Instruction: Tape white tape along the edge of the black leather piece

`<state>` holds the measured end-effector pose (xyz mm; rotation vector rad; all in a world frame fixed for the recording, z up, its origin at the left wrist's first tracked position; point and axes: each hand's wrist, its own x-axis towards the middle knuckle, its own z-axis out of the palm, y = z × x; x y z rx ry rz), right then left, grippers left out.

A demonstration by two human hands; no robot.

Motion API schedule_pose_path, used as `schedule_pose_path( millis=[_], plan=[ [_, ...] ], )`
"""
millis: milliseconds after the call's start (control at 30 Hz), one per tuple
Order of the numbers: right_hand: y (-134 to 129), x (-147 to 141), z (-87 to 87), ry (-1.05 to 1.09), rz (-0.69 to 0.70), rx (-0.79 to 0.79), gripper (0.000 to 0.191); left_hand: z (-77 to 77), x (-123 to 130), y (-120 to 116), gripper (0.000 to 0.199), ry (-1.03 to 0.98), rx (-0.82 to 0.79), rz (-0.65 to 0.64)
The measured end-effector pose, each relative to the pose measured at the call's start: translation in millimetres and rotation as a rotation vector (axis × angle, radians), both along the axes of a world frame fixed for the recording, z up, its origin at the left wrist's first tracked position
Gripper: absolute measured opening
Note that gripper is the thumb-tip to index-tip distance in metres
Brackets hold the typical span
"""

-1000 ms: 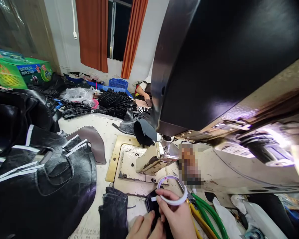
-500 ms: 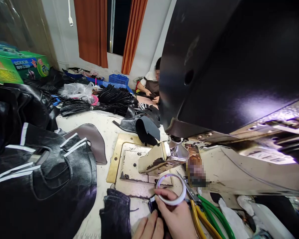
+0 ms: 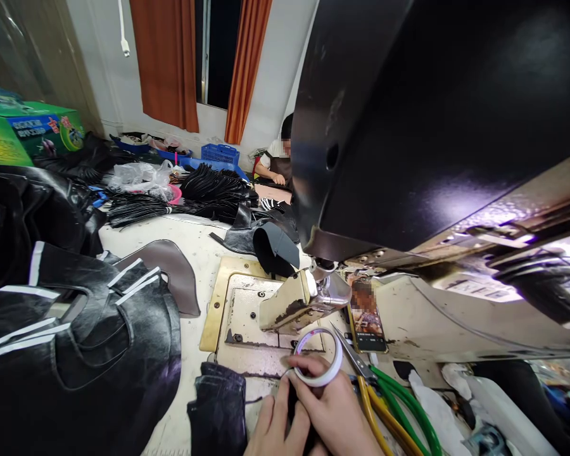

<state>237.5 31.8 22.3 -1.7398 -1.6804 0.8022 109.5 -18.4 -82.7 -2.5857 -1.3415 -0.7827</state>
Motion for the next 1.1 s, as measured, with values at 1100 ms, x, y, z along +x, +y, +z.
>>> schedule_pose_path(
  millis=[1100],
  plan=[
    [14,39,-18.5,-0.205,-0.212,0.336,0.032,33.7,28,29,0.039,0.009,0.081,0.050]
  ],
)
